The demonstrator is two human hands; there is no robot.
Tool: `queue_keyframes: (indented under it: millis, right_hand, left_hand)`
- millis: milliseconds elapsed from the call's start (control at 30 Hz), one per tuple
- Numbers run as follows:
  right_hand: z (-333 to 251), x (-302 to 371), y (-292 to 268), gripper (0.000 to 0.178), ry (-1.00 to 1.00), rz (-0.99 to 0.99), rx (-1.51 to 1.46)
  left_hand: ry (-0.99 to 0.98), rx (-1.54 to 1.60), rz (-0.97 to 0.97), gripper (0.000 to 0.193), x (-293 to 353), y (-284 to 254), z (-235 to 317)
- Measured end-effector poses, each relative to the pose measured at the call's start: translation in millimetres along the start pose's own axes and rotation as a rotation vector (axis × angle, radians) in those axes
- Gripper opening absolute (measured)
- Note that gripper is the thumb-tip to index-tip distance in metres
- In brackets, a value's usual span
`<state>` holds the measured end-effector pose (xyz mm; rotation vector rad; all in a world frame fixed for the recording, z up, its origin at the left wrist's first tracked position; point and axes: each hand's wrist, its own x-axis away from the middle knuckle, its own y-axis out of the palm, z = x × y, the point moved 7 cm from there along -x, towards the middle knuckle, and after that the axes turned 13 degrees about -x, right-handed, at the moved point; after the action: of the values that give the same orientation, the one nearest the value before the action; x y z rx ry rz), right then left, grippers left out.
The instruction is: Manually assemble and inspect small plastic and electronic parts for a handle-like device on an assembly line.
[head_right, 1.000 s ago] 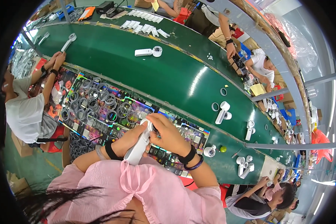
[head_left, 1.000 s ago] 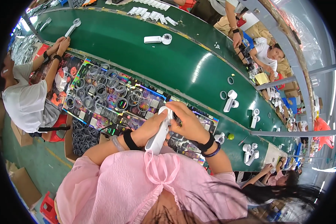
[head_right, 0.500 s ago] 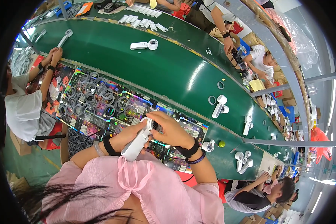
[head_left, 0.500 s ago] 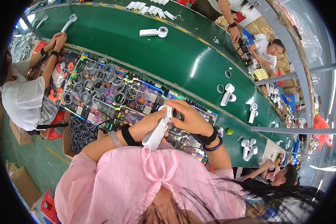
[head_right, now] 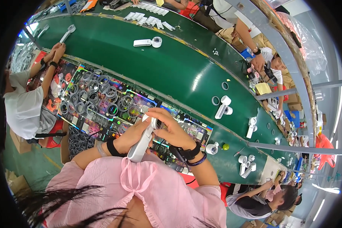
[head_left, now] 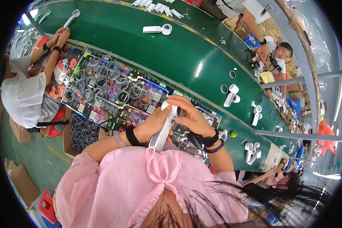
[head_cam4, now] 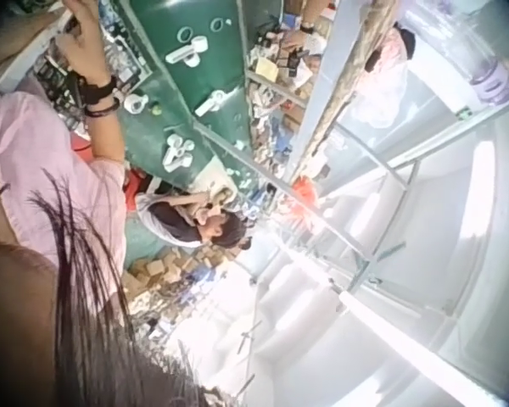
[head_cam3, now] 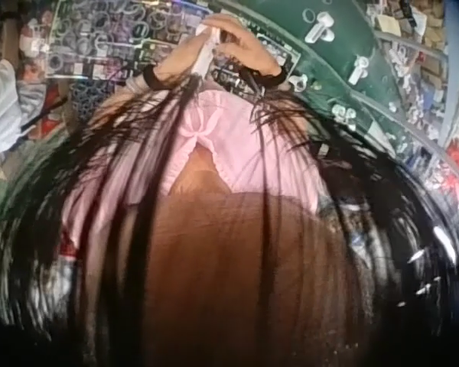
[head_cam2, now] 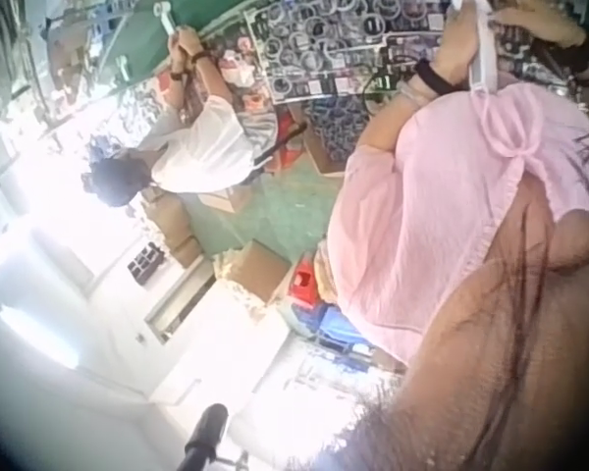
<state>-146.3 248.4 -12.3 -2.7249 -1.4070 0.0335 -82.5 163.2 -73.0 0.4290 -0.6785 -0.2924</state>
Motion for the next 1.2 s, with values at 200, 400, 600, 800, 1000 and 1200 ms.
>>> queue_keyframes:
  millis: [200,400,600,800,1000,1200]
  right_hand:
    - [11,4,3,0.053,-0.037,0.072,-0.093]
    - [16,5,7,0.052,-0.049,0.097,-0.091]
    - [15,7,12,0.057,-0.027,0.106,0.005]
    - [15,8,18,0.059,-0.068,0.104,0.319]
    - [5,9,6,0.056,-0.005,-0.048,0.257]
    - [9,6,6,0.055,0.081,-0.045,0.236]
  left_hand:
    - [-0.021,0.019,0.018,0.043,0,-1,-1]
    - [-0.022,0.018,0.007,0.045,3,-1,-1]
    - [-0.028,0.005,-0.003,0.049,2,-3,-7]
    - [-0.082,0.001,0.032,0.05,5,-2,-10]
    - [-0.155,0.036,-0.031,0.048,4,-4,-21]
    - [-0.141,0.033,-0.026,0.047,1,-2,-24]
